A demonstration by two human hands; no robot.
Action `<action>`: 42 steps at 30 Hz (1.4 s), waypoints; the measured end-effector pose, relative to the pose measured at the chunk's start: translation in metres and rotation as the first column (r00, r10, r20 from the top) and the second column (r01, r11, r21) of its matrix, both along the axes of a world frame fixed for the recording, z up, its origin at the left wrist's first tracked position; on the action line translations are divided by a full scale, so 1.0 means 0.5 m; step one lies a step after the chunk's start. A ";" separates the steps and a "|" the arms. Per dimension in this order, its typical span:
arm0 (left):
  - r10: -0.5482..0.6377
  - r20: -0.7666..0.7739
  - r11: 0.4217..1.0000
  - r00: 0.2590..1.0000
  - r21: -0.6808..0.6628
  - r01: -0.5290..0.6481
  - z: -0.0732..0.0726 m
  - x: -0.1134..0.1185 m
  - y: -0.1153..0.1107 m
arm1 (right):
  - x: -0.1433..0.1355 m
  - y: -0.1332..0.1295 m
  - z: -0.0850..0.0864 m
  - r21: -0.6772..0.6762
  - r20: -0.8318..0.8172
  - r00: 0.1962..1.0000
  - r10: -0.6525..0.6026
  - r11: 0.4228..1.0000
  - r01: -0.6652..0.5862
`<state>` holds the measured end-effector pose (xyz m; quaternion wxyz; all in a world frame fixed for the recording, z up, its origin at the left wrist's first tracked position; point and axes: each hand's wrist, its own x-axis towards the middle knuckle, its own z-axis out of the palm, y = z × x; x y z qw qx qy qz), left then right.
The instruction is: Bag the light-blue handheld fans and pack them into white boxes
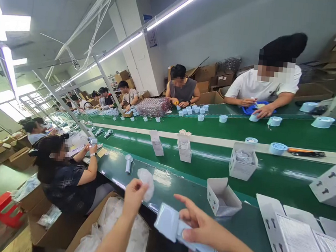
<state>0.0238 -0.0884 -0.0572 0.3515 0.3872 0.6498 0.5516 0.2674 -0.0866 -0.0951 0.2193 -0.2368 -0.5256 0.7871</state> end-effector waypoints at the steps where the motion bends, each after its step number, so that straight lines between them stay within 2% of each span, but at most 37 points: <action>1: -0.057 0.068 0.998 0.996 -0.011 0.058 -0.018 0.026 -0.005 | -0.015 -0.010 -0.002 -0.107 -0.096 0.995 0.019 0.994 -0.029; 3: -0.171 0.239 0.980 0.956 -0.055 0.189 -0.041 0.072 -0.019 | -0.042 -0.022 -0.005 -0.251 -0.214 0.977 0.020 0.965 -0.075; 5: -0.275 0.360 0.940 0.891 -0.095 0.329 -0.048 0.096 -0.032 | -0.055 -0.023 -0.009 -0.308 -0.280 0.960 0.033 0.943 -0.122; 8: -0.393 0.386 0.875 0.835 -0.122 0.468 -0.043 0.085 -0.040 | -0.047 -0.016 -0.020 -0.319 -0.329 0.941 0.079 0.928 -0.190; 10: -0.345 0.382 0.904 0.857 -0.110 0.413 -0.043 0.065 -0.037 | -0.036 -0.013 -0.030 -0.318 -0.300 0.953 0.045 0.937 -0.145; 12: -0.238 0.395 0.955 0.887 -0.069 0.287 -0.049 0.049 -0.031 | -0.029 -0.012 -0.038 -0.342 -0.236 0.970 -0.058 0.939 -0.027; 14: -0.171 0.399 0.981 0.901 -0.020 0.195 -0.057 0.046 -0.027 | -0.027 -0.014 -0.043 -0.376 -0.175 0.971 -0.163 0.922 0.087; 16: -0.161 0.329 0.986 0.930 0.010 0.167 -0.063 0.055 -0.023 | -0.028 -0.019 -0.043 -0.393 -0.124 0.969 -0.215 0.907 0.151; 19: -0.213 0.093 0.974 0.973 -0.059 0.219 -0.052 0.074 -0.015 | -0.030 -0.030 -0.033 -0.357 -0.064 0.984 -0.168 0.924 0.134; 22: -0.429 -0.114 0.881 0.896 -0.271 0.388 -0.020 0.081 -0.001 | -0.031 -0.039 -0.018 -0.363 -0.069 0.996 -0.047 0.932 0.019; 25: -0.581 -0.188 0.778 0.792 -0.417 0.471 0.008 0.075 0.014 | -0.031 -0.042 -0.006 -0.412 -0.111 0.994 -0.008 0.910 -0.039; 28: -0.660 -0.112 0.678 0.743 -0.515 0.525 0.016 0.066 0.028 | -0.032 -0.041 0.002 -0.424 -0.168 0.985 0.032 0.900 -0.101; 31: -0.684 0.045 0.607 0.728 -0.517 0.603 0.010 0.059 0.037 | -0.036 -0.038 0.003 -0.430 -0.221 0.974 0.050 0.891 -0.144; 32: -0.681 0.079 0.608 0.728 -0.492 0.623 0.008 0.058 0.039 | -0.037 -0.038 0.002 -0.431 -0.225 0.974 0.034 0.893 -0.131; 34: -0.681 0.060 0.649 0.730 -0.414 0.639 0.006 0.055 0.043 | -0.038 -0.040 0.003 -0.420 -0.195 0.980 -0.035 0.906 -0.051; 37: -0.672 -0.136 0.729 0.728 -0.296 0.617 0.008 0.055 0.047 | -0.032 -0.048 0.010 -0.344 -0.090 0.988 -0.125 0.935 0.087; 39: -0.656 -0.195 0.751 0.729 -0.264 0.605 0.009 0.056 0.049 | -0.025 -0.052 0.016 -0.290 -0.039 0.992 -0.117 0.952 0.101; 42: -0.649 -0.098 0.746 0.754 -0.277 0.606 0.007 0.062 0.050 | -0.017 -0.050 0.018 -0.245 -0.026 0.996 -0.081 0.967 0.072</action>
